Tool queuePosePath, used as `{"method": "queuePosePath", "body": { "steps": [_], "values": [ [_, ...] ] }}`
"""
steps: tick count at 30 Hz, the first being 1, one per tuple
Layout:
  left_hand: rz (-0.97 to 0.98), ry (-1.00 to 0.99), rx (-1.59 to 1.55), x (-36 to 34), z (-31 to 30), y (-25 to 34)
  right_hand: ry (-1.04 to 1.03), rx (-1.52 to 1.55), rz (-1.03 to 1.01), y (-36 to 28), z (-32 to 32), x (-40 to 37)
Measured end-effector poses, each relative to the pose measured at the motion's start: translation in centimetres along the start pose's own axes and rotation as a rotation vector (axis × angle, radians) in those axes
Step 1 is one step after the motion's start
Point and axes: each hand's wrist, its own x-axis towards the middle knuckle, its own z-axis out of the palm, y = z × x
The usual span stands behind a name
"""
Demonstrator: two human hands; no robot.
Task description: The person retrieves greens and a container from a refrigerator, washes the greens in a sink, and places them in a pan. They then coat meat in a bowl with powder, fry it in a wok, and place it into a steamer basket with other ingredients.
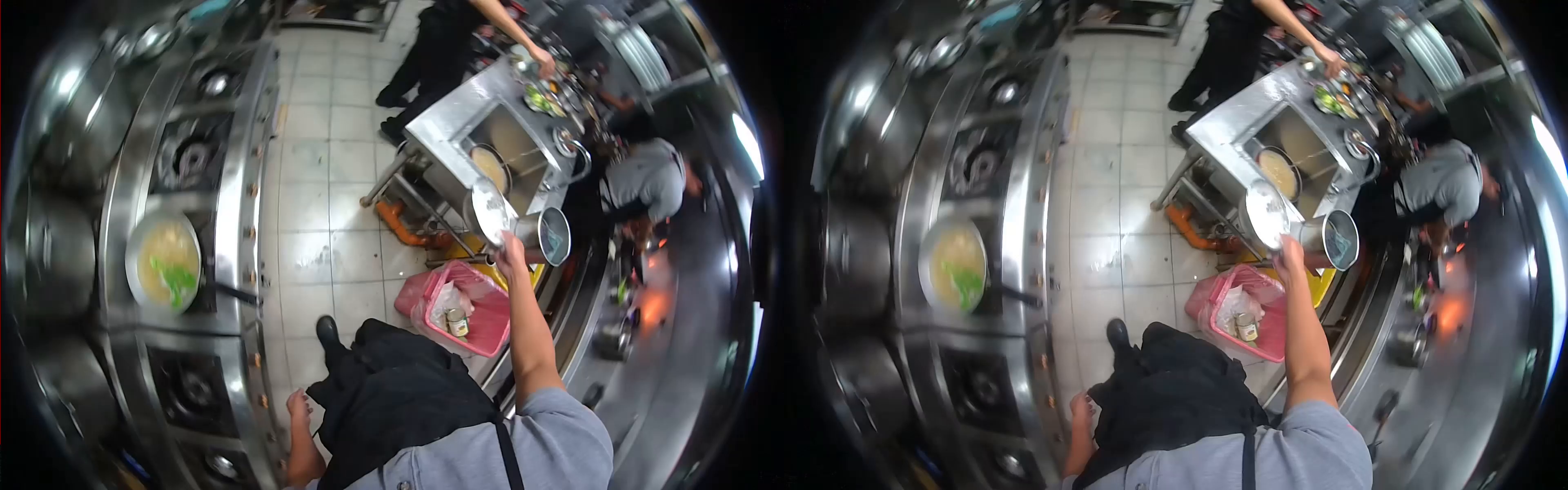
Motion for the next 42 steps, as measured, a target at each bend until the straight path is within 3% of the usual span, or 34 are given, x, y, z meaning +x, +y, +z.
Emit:
{"method": "queuePosePath", "body": {
  "steps": [1,5,7,11,16,18,19,21,24,26,27,28,29,30,31,32,33,35,36,38,39,40,42],
  "values": [
    [0.171,-0.025,0.289,-2.8,3.8,4.0,-0.013,0.080,-0.018,-1.0,0.9,0.8],
    [0.551,-0.094,0.436,-6.7,17.2,18.0,0.195,0.239,-0.065,-5.1,1.4,10.2],
    [0.782,-0.157,0.491,-6.5,23.3,23.8,0.312,0.159,-0.005,-8.4,2.0,13.5],
    [0.763,-0.210,0.542,-10.6,35.9,32.8,0.323,0.231,-0.042,-11.6,0.3,22.4],
    [0.759,-0.322,0.613,-14.8,50.1,37.7,0.411,0.197,-0.149,-12.9,-1.9,31.8],
    [0.792,-0.380,0.668,-18.0,56.7,39.1,1.048,-0.806,-0.377,-13.9,-1.9,31.4],
    [0.810,-0.432,0.693,-19.5,59.9,39.4,1.039,-0.716,-0.332,-16.0,-0.8,28.8],
    [0.878,-0.614,0.797,-21.6,67.3,39.2,1.160,-1.095,-0.269,-13.5,-1.9,30.2],
    [0.917,-0.925,1.063,-26.1,78.1,37.1,0.716,-1.033,0.138,-9.4,-4.7,32.9],
    [0.825,-1.225,1.205,-26.0,84.5,34.0,0.464,-1.035,0.158,-9.2,-6.1,33.9],
    [0.750,-1.330,1.297,-24.0,87.4,32.6,0.420,-0.919,-0.070,-6.6,-7.0,35.5],
    [0.783,-1.302,1.402,-25.9,89.7,31.3,0.341,-0.836,-0.160,-7.8,-6.0,35.9],
    [0.817,-1.375,1.358,-23.4,92.9,28.4,0.285,-0.688,-0.271,-8.9,-5.7,36.7],
    [0.509,-1.201,1.446,-27.9,94.6,28.0,0.280,-0.018,-0.056,-11.3,-3.4,36.3],
    [0.467,-1.142,1.509,-29.9,96.5,26.9,0.340,0.289,-0.151,-10.6,-3.3,38.0],
    [0.243,-1.176,1.351,-27.9,98.1,24.3,0.281,0.475,-0.147,-13.3,-1.6,37.0],
    [0.012,-1.206,1.196,-26.0,99.6,22.1,0.270,0.477,-0.154,-13.7,-0.7,38.0],
    [-0.018,-1.231,1.164,-27.3,102.6,20.1,0.577,0.848,0.043,-13.6,-0.4,39.3],
    [-0.047,-1.229,1.137,-27.2,103.5,19.3,0.604,0.853,0.042,-12.4,-0.4,40.2],
    [-0.088,-1.238,1.110,-26.2,104.8,17.8,0.913,0.480,-0.009,-8.9,-1.4,41.2],
    [-0.097,-1.248,1.106,-25.4,105.2,17.4,0.914,0.384,0.135,-8.1,-1.9,41.0],
    [-0.102,-1.255,1.105,-24.4,105.5,17.2,0.867,0.317,0.174,-9.4,-1.2,40.1],
    [-0.122,-1.254,1.123,-22.4,105.8,16.9,0.485,0.453,-0.060,-6.7,-2.4,40.6]
  ]
}}
